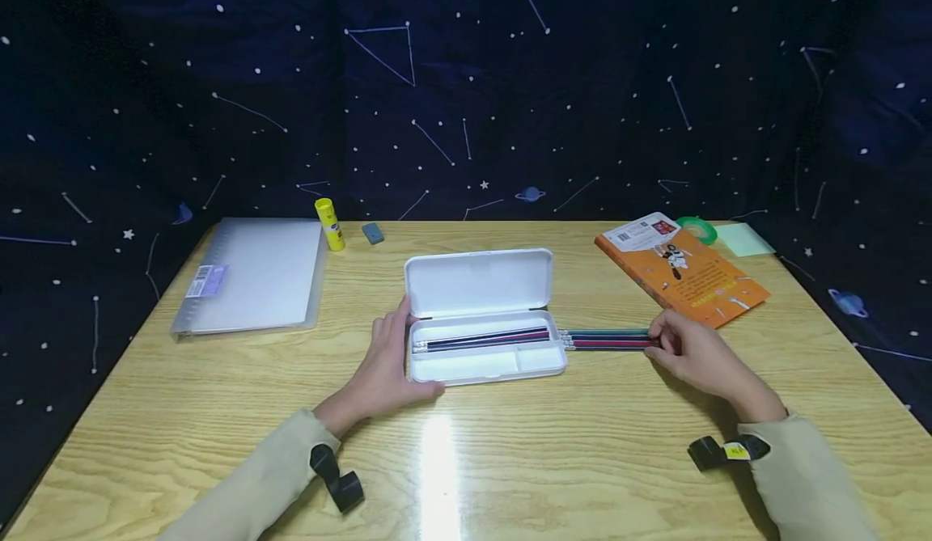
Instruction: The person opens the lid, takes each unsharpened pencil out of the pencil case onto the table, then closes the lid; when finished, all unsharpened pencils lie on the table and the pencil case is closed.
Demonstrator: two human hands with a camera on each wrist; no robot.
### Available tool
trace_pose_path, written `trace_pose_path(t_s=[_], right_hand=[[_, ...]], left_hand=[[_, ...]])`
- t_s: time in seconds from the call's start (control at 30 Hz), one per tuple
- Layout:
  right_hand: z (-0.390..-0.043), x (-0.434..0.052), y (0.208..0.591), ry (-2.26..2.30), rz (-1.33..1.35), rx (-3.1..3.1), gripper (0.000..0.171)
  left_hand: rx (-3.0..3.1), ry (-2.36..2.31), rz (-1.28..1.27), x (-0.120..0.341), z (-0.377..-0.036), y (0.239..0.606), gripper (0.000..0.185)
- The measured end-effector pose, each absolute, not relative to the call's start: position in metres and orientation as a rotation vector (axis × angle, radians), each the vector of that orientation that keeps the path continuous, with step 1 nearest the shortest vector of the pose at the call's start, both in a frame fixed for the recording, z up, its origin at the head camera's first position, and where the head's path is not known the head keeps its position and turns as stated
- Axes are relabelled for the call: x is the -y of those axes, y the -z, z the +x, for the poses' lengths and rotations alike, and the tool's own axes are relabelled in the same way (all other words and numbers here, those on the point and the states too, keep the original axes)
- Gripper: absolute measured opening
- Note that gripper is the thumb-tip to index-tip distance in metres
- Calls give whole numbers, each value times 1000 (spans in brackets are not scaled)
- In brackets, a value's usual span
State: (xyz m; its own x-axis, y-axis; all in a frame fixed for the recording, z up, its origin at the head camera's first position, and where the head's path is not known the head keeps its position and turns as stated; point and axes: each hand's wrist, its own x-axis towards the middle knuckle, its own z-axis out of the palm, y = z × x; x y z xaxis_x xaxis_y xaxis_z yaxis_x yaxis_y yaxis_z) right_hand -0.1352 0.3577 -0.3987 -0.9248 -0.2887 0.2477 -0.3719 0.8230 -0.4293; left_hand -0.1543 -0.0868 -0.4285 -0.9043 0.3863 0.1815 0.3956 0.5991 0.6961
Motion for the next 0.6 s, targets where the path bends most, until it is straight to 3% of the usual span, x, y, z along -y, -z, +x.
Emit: trace_pose_path(t_s=[0.27,0.6], right_hand=[[-152,-329,396,-822,530,2895,7],[-179,-274,393,-897,684,2900,5]], left_hand=[[2799,1202,-698,89,-155,431,132],[2791,1205,-697,87,-156,432,133]])
